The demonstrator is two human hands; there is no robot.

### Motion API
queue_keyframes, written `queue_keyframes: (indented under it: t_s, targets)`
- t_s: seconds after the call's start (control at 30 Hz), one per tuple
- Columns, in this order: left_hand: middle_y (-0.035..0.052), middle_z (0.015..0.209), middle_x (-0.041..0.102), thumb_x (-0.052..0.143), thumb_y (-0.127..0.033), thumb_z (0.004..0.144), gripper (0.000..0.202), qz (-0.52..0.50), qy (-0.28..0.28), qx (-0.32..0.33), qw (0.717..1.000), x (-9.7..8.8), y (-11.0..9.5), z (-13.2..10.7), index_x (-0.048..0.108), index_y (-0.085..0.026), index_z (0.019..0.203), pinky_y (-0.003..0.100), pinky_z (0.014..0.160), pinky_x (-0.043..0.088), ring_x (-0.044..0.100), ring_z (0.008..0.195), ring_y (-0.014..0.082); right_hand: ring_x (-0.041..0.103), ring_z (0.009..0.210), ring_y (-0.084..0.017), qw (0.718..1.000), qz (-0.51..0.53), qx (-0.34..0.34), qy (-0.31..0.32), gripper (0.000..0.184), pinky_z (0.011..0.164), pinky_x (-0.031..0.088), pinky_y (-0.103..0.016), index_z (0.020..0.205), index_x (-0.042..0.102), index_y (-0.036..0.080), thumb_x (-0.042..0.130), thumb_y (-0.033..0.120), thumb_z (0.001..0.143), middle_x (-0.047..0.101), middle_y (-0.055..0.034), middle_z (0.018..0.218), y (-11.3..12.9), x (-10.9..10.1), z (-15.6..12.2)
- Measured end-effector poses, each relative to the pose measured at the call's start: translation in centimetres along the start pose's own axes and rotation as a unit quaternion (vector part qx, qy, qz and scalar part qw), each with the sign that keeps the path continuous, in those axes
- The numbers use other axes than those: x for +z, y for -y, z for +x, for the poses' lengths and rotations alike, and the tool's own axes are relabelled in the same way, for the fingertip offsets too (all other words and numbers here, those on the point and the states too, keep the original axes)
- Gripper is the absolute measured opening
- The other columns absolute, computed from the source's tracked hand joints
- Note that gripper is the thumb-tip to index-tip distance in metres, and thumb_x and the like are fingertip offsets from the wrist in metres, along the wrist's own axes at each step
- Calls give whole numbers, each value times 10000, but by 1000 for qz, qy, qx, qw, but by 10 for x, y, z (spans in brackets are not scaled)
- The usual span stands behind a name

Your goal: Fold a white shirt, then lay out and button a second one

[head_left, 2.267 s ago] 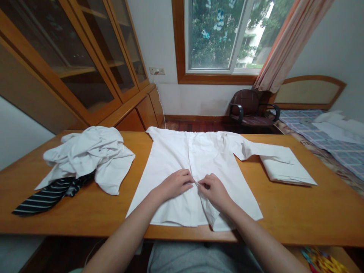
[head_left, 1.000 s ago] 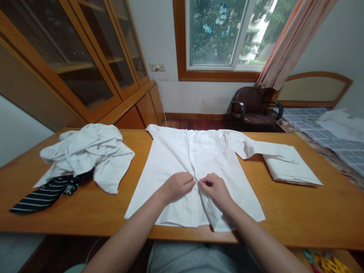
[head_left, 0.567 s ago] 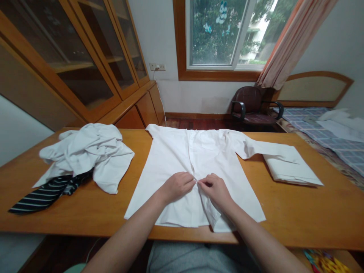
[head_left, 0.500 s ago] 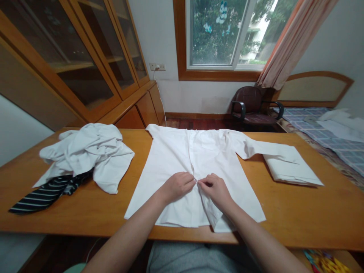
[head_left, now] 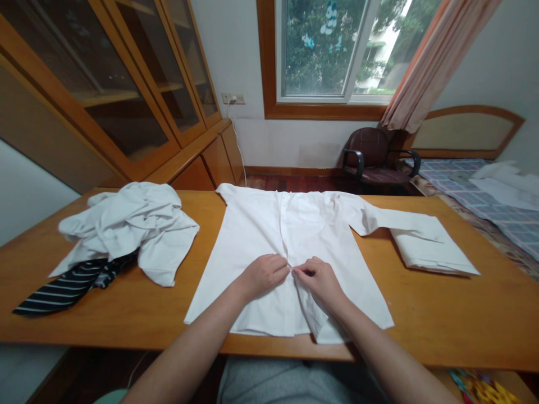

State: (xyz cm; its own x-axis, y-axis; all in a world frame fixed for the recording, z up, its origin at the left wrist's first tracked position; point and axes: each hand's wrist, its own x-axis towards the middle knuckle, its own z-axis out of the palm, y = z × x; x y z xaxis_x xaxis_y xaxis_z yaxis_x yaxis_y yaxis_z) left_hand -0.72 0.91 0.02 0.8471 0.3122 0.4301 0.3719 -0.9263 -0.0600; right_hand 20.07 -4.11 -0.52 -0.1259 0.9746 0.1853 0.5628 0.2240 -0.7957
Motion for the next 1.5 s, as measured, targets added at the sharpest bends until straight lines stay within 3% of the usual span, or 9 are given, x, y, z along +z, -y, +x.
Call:
queue_keyframes:
  t_s: [0.73, 1.0, 1.5]
  targets:
    - [45, 837, 611, 444, -249, 1009, 184, -40, 12, -61, 997, -3, 0, 4, 595, -177, 934, 300, 711, 495, 604, 814, 177, 578, 706, -180, 999, -23, -19, 27, 195, 683, 425, -294, 787, 783, 225, 623, 205, 897, 709, -21, 685, 3, -3, 1]
    - [46, 833, 602, 453, -235, 1003, 176, -38, 14, -52, 998, -1, 1, 2, 614, -176, 966, 302, 700, 492, 596, 806, 178, 558, 675, -174, 997, -34, -50, 46, 340, 679, 417, -303, 738, 759, 230, 528, 305, 977, 662, -16, 630, 5, -7, 0]
    - [39, 826, 595, 461, -218, 1000, 174, -45, 23, -38, 998, 1, 3, -1, 600, -174, 907, 298, 704, 483, 580, 785, 172, 568, 706, -173, 997, -22, -52, 61, 269, 701, 423, -300, 815, 791, 245, 561, 263, 953, 658, -7, 646, 4, -9, 0]
